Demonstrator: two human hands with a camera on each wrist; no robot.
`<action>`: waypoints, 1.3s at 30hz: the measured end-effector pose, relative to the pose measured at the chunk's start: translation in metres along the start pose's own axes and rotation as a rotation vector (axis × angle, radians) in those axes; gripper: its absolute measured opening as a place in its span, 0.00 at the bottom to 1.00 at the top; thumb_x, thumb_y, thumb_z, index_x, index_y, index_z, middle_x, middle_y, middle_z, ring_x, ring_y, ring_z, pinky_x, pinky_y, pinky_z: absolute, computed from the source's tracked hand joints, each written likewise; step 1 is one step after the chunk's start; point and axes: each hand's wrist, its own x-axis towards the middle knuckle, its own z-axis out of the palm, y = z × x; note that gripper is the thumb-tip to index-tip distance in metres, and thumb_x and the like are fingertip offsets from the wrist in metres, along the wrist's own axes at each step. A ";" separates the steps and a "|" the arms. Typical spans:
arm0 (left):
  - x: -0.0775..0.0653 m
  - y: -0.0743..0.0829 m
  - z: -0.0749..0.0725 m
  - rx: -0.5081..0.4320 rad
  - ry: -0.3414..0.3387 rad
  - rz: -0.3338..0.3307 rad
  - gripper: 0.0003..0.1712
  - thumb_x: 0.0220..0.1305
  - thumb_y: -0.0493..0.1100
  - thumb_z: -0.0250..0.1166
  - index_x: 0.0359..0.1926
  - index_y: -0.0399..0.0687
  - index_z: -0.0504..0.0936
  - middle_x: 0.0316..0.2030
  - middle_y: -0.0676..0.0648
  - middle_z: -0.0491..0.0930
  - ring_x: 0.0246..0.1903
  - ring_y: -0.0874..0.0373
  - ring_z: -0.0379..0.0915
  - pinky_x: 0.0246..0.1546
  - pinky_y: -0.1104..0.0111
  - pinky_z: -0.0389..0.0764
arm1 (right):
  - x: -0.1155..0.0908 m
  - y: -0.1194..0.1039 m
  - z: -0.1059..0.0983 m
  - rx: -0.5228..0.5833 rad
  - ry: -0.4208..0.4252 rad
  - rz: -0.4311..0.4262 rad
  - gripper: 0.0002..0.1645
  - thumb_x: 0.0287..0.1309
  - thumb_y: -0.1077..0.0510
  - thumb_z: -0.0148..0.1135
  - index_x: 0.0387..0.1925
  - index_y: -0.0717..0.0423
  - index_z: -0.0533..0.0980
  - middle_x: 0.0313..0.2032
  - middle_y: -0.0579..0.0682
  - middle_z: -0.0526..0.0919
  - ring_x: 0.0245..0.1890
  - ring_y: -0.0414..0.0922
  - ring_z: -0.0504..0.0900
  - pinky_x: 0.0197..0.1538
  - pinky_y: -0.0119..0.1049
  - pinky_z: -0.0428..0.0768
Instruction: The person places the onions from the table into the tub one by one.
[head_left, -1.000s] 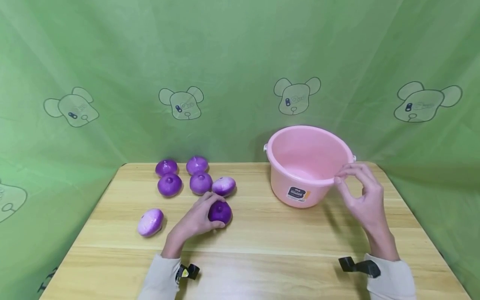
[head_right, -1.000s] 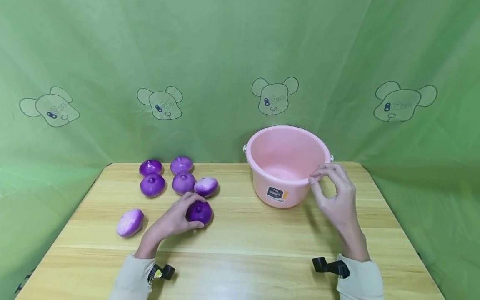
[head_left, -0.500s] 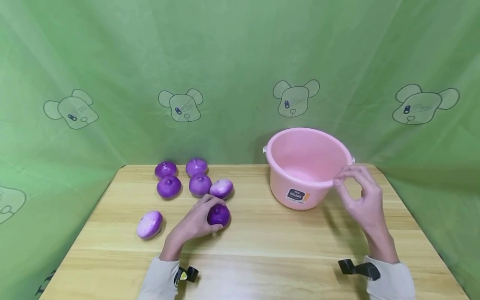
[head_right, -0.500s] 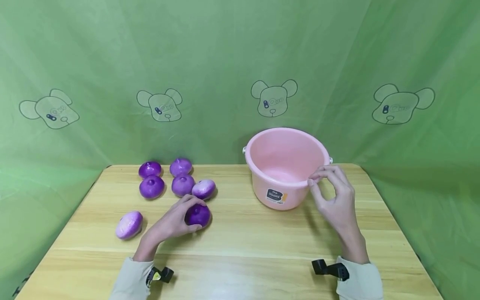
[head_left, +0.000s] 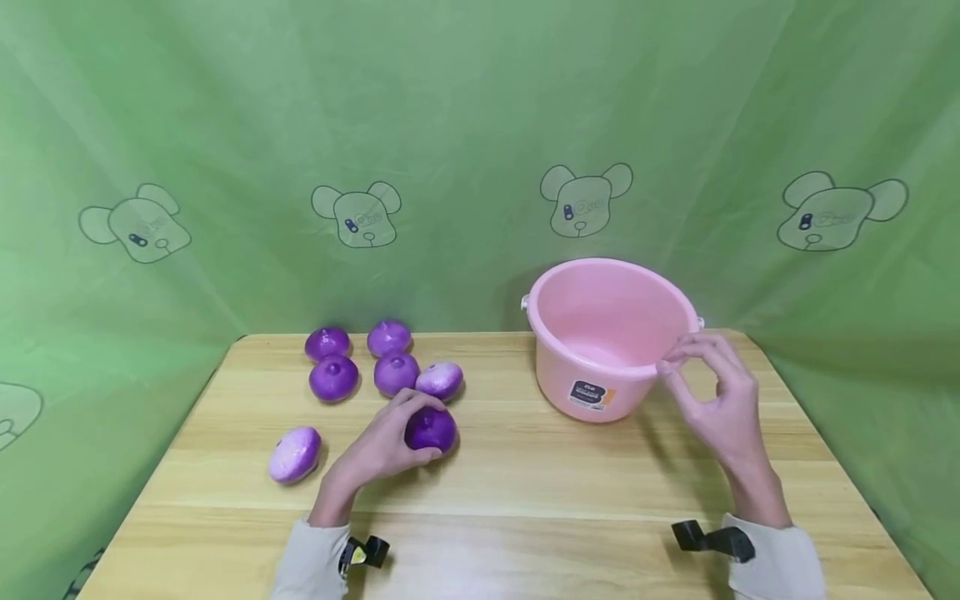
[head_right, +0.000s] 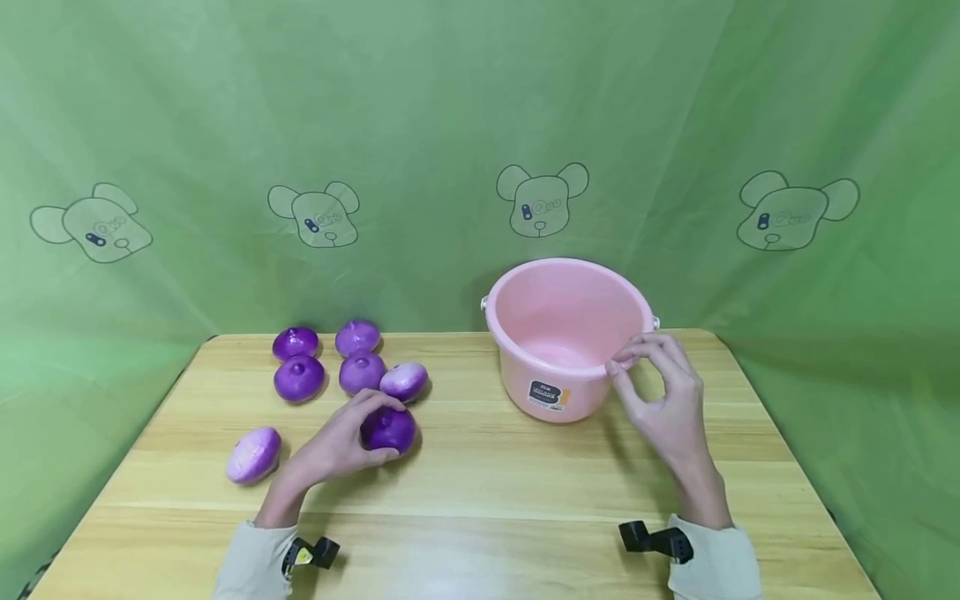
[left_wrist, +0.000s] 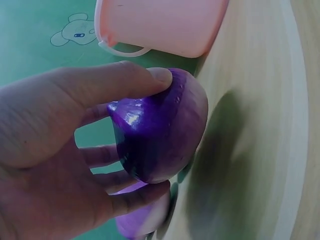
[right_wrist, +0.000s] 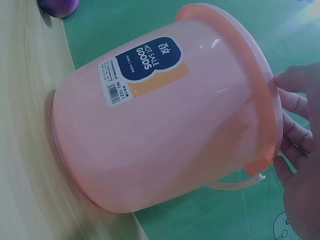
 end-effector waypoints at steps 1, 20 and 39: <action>0.000 0.000 -0.001 -0.002 0.003 0.002 0.34 0.51 0.39 0.81 0.60 0.53 0.79 0.56 0.44 0.73 0.58 0.42 0.74 0.60 0.42 0.77 | 0.000 0.002 0.000 0.000 -0.001 0.002 0.10 0.49 0.76 0.71 0.36 0.69 0.82 0.44 0.60 0.81 0.56 0.45 0.76 0.73 0.38 0.65; 0.000 0.005 -0.007 -0.048 0.046 -0.018 0.36 0.52 0.40 0.80 0.62 0.53 0.78 0.59 0.44 0.72 0.58 0.41 0.74 0.60 0.41 0.77 | 0.000 0.004 0.000 0.030 -0.006 0.004 0.10 0.51 0.76 0.69 0.37 0.70 0.82 0.45 0.63 0.80 0.57 0.46 0.75 0.75 0.41 0.64; -0.001 0.008 -0.012 -0.071 0.091 0.004 0.37 0.52 0.41 0.80 0.64 0.54 0.78 0.63 0.43 0.71 0.61 0.39 0.72 0.60 0.39 0.76 | -0.001 0.005 0.004 0.029 0.021 -0.032 0.09 0.51 0.75 0.70 0.37 0.69 0.82 0.46 0.56 0.82 0.55 0.45 0.77 0.74 0.41 0.65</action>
